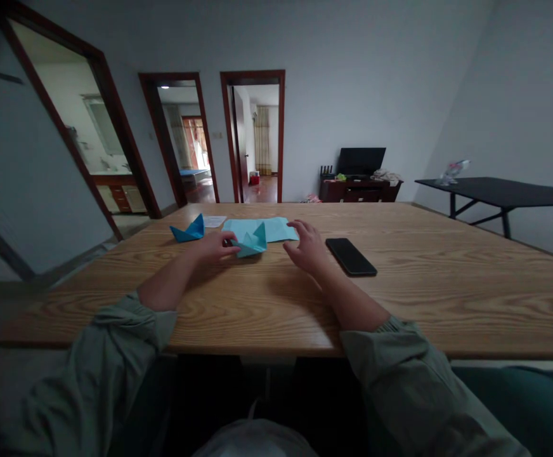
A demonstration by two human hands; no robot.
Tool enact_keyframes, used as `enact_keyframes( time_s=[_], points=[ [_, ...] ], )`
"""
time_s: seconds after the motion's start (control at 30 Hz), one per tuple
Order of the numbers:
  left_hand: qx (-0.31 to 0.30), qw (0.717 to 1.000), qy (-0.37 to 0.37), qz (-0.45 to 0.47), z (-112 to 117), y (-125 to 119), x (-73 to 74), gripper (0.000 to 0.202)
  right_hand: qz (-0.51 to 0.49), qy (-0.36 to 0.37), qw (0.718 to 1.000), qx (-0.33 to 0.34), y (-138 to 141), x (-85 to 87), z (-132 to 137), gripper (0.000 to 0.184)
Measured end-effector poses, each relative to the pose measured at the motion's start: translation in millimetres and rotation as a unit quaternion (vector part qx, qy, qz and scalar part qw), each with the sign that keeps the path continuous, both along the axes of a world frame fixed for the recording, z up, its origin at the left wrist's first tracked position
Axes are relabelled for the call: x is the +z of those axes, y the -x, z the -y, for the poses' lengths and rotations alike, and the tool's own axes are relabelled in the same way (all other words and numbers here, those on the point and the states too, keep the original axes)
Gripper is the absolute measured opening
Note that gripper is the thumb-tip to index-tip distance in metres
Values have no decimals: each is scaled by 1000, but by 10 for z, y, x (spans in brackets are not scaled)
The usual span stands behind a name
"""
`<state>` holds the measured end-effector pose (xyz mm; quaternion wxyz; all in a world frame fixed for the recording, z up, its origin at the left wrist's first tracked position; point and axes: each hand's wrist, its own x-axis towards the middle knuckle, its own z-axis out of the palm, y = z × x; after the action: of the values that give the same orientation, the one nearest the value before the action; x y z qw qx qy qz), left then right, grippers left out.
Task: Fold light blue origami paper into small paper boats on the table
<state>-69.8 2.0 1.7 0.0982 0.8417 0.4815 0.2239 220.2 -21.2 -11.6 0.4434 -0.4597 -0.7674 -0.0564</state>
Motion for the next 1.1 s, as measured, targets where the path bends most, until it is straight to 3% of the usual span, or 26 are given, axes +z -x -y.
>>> enact_keyframes(
  time_s=[0.17,0.4,0.5,0.6,0.67,0.73,0.9,1.03,1.1],
  points=[
    [120,992,-46,11,-90,415,65,24,-45,71,995,-60,-140,-59,-145,35],
    [221,969,-106,37,-32,913,148,32,-26,108,992,-64,-163,-104,-189,25],
    [310,930,-174,95,35,1178,193,35,-22,127,989,-71,-162,-106,-197,24],
    [413,868,-248,121,81,1514,180,30,-16,132,988,-73,-170,-119,-218,25],
    [472,832,-266,121,87,1752,128,28,-11,134,988,-70,-178,-134,-235,25],
    [514,815,-245,110,76,1964,53,27,-4,139,988,-69,-186,-152,-250,25],
    [528,832,-154,71,-13,2215,-120,30,4,165,983,-74,-198,-183,-267,25],
    [491,867,-57,72,-58,2160,-130,36,13,173,982,-75,-193,-193,-280,25],
    [469,876,-78,82,-36,2069,-72,46,16,174,982,-75,-181,-192,-282,24]
  ],
)
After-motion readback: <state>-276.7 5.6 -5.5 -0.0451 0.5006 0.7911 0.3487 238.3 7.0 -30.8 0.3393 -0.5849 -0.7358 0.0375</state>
